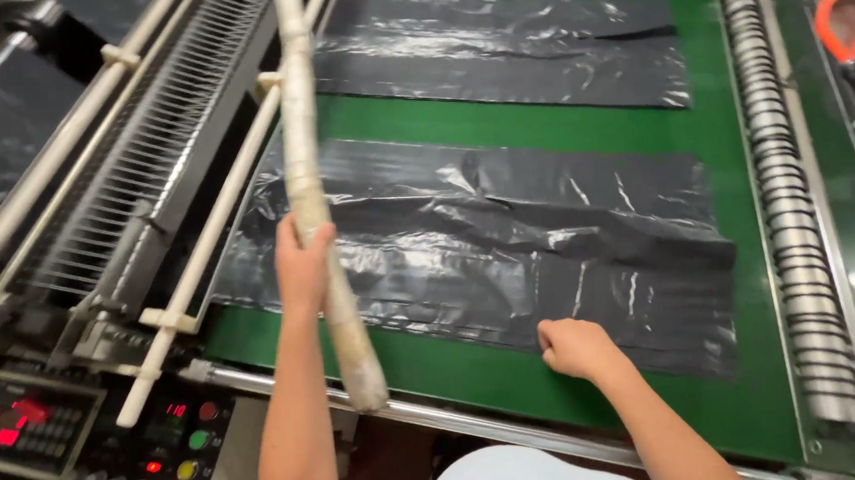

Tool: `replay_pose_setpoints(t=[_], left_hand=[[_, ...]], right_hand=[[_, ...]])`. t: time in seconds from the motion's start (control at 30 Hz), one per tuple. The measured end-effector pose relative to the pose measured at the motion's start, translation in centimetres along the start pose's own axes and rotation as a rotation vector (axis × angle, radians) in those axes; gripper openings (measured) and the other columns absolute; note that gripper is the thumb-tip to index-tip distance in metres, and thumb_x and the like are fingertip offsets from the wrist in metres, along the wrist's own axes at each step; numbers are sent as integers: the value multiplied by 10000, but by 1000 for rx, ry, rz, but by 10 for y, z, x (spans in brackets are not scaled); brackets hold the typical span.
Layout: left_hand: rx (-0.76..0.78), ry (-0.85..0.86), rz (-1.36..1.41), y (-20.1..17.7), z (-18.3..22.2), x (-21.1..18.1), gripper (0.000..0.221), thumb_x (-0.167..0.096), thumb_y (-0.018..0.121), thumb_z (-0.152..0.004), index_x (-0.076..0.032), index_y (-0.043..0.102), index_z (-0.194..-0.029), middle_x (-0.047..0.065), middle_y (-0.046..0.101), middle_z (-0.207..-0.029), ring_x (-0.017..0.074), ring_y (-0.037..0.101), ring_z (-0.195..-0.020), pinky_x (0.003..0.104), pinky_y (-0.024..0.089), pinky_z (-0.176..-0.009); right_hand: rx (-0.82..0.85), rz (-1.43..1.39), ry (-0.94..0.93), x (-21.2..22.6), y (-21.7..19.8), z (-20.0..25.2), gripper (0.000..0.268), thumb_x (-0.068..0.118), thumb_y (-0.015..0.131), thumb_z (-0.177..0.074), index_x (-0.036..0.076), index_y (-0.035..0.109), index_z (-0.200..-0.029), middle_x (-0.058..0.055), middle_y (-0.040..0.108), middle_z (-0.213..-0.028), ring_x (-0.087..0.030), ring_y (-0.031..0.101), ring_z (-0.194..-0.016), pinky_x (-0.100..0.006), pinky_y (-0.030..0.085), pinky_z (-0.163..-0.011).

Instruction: Using a padded rod to flatten and align plastic bags on a conveyor belt during the manufacturing process.

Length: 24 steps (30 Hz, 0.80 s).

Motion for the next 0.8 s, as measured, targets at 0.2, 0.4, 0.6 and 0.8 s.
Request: replay_pose_setpoints(t=[0.2, 0.4, 0.6, 0.8], left_hand=[[-52, 27, -50, -7, 10, -36, 599, -324, 763, -850, -149, 535, -1376, 203, 626, -1261, 380, 603, -1182, 517, 474, -991], [45, 37, -267, 13, 6, -73, 646, -385, 604, -833, -125, 468, -1407, 57, 569, -1315, 244, 564, -1157, 410, 424, -954], [-13, 289, -358, 104, -53, -3, 740, -408, 726, -798, -92, 486, -1423, 168, 584, -1332, 345, 547, -1225, 447, 403, -1020], [279, 250, -299, 240, -2, -7, 348, -433, 523, -869, -205, 549, -1130, 107, 608, -1036, 354, 610, -943, 476, 448, -768]], right_hand=[[-172, -197, -122, 27, -49, 58, 154, 291, 619, -875, 169, 601, -782, -45, 672, -698, -289, 680, -739, -377, 526, -689], [-698, -300, -460, 29, -44, 89, 373, 257, 764, -766, 175, 488, -529, 75, 520, -457, -98, 453, -419, -278, 374, -468], [-735, -297, -650, 45, -38, 91, 400, 274, 785, -759, 191, 459, -543, 86, 462, -473, -99, 450, -424, -264, 399, -485], [-737, -328, -620, 39, -44, 88, 396, 264, 793, -737, 186, 452, -550, 81, 444, -467, -107, 422, -410, -263, 391, -483]])
Point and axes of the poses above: each hand's wrist, its own z-axis away from the middle knuckle, its own y-axis out of the palm, x = y × z, the point moved 5 cm from there along -z, towards the middle knuckle
